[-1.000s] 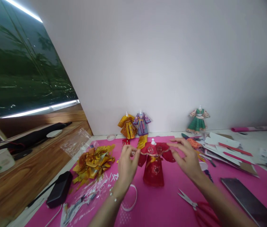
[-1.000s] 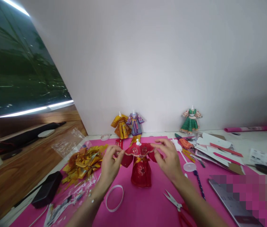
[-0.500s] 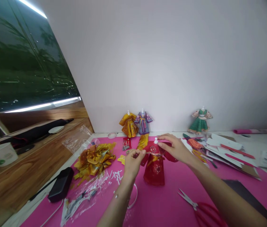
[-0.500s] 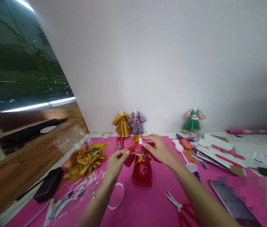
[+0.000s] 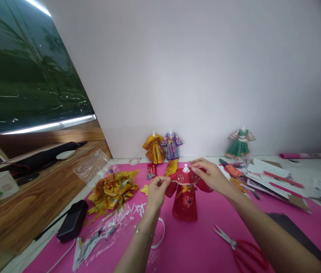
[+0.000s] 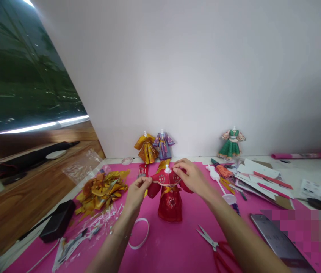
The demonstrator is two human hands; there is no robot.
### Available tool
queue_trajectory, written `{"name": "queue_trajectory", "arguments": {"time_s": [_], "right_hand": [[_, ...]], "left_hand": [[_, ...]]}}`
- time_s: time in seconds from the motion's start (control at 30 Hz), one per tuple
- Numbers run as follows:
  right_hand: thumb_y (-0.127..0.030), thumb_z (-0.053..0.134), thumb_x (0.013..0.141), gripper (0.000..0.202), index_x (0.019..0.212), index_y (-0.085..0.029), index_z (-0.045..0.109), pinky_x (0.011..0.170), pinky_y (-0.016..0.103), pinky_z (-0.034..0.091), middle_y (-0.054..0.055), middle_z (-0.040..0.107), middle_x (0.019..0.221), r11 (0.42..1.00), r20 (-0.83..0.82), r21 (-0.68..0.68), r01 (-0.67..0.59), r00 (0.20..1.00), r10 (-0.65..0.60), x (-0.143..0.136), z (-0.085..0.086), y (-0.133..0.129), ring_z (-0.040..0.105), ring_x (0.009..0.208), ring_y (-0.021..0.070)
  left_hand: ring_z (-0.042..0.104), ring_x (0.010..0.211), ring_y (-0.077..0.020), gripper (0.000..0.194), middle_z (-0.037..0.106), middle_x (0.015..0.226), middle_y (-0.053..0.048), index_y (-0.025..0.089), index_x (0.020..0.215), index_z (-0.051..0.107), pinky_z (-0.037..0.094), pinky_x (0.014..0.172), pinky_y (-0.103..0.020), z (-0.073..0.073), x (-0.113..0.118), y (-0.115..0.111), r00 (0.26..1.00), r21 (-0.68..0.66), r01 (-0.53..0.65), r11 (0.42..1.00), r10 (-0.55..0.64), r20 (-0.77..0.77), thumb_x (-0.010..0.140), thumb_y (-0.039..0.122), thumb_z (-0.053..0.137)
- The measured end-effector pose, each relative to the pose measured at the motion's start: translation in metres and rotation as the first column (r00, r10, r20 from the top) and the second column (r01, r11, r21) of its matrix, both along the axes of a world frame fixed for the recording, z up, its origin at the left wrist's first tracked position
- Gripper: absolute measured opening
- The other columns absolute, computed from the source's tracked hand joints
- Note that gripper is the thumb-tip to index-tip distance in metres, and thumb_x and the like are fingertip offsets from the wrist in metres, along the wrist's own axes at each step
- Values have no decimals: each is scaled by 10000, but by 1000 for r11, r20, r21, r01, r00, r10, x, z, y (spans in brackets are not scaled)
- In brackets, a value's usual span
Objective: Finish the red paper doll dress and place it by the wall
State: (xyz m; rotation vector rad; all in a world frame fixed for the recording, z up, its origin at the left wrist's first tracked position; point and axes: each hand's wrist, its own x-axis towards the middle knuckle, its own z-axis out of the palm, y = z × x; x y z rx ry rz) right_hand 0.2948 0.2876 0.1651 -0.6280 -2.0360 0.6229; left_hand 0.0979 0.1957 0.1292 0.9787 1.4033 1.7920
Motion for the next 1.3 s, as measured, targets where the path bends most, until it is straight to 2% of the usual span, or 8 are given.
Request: {"name": "queue_trajectory", "arguments": {"time_s": [0.2, 0.37, 0.47, 0.57, 0.7, 0.9, 1.2, 1.3], "right_hand": [[-361, 567, 887, 214, 957, -233, 723, 902, 381, 500, 73, 711, 1039, 999, -33, -44, 22, 999, -23, 4, 1, -3, 659, 984, 224], [-431, 591, 862, 268, 981, -226, 715, 937, 414, 482, 63, 730, 1032, 982, -79, -155, 108, 990, -121, 21, -14, 5, 655, 992, 242], [-494, 565, 861, 319, 915, -210, 697, 896, 418, 502, 58, 743, 947, 948, -133, -251, 196, 963, -234, 31, -25, 9, 670, 934, 251], [-547, 558, 846, 369, 737, -214, 673, 855, 425, 509, 55, 738, 814, 908, -168, -331, 257, 931, -325, 35, -32, 6, 672, 886, 276], [-551, 646, 774, 365, 594, -234, 652, 803, 410, 532, 64, 758, 845, 891, -208, -414, 186, 934, -292, 28, -33, -2, 688, 871, 295], [-536, 711, 705, 322, 605, -233, 670, 760, 420, 558, 89, 763, 1018, 839, -314, -541, 65, 909, -273, 20, -33, -4, 710, 887, 313], [-578, 773, 624, 382, 717, -209, 744, 734, 385, 549, 65, 776, 828, 773, -430, -629, -77, 863, -264, 17, -42, -1, 707, 786, 277], [-602, 740, 640, 414, 761, -207, 769, 811, 382, 529, 71, 780, 863, 767, -468, -627, -134, 852, -234, 17, -46, 2, 699, 870, 282]], "left_hand": [[504, 510, -94, 386, 603, 570, 18, 153, 641, 653, 388, 508, -211, 0, 4, -3, 999, -5, 10, 1000, -10, -41, 606, 514, 785], [466, 446, -90, 377, 559, 525, 35, 166, 620, 628, 364, 464, -219, -1, 5, -4, 998, -18, 26, 1000, -27, -59, 592, 506, 789], [478, 469, -92, 354, 568, 538, 30, 166, 610, 628, 371, 484, -219, -2, 3, -4, 997, -18, 19, 1000, -20, -68, 599, 481, 787], [477, 494, -92, 334, 574, 562, 25, 161, 612, 628, 370, 496, -217, -1, 2, -5, 997, -18, 13, 1000, -14, -75, 607, 457, 782], [483, 530, -95, 318, 581, 593, 19, 156, 620, 636, 377, 524, -217, 1, 1, -5, 996, -16, 5, 1000, -6, -86, 609, 440, 779], [477, 508, -96, 314, 571, 557, 32, 156, 631, 635, 363, 512, -216, 5, -1, -6, 997, -30, 18, 999, -20, -80, 598, 431, 782], [474, 528, -89, 286, 578, 563, 37, 150, 661, 656, 363, 530, -205, 5, -5, -2, 997, -36, 37, 999, -39, -60, 617, 402, 785], [481, 530, -91, 302, 586, 565, 33, 148, 660, 655, 364, 533, -205, 6, -6, -1, 998, -40, 42, 998, -45, -55, 612, 410, 796]]}}
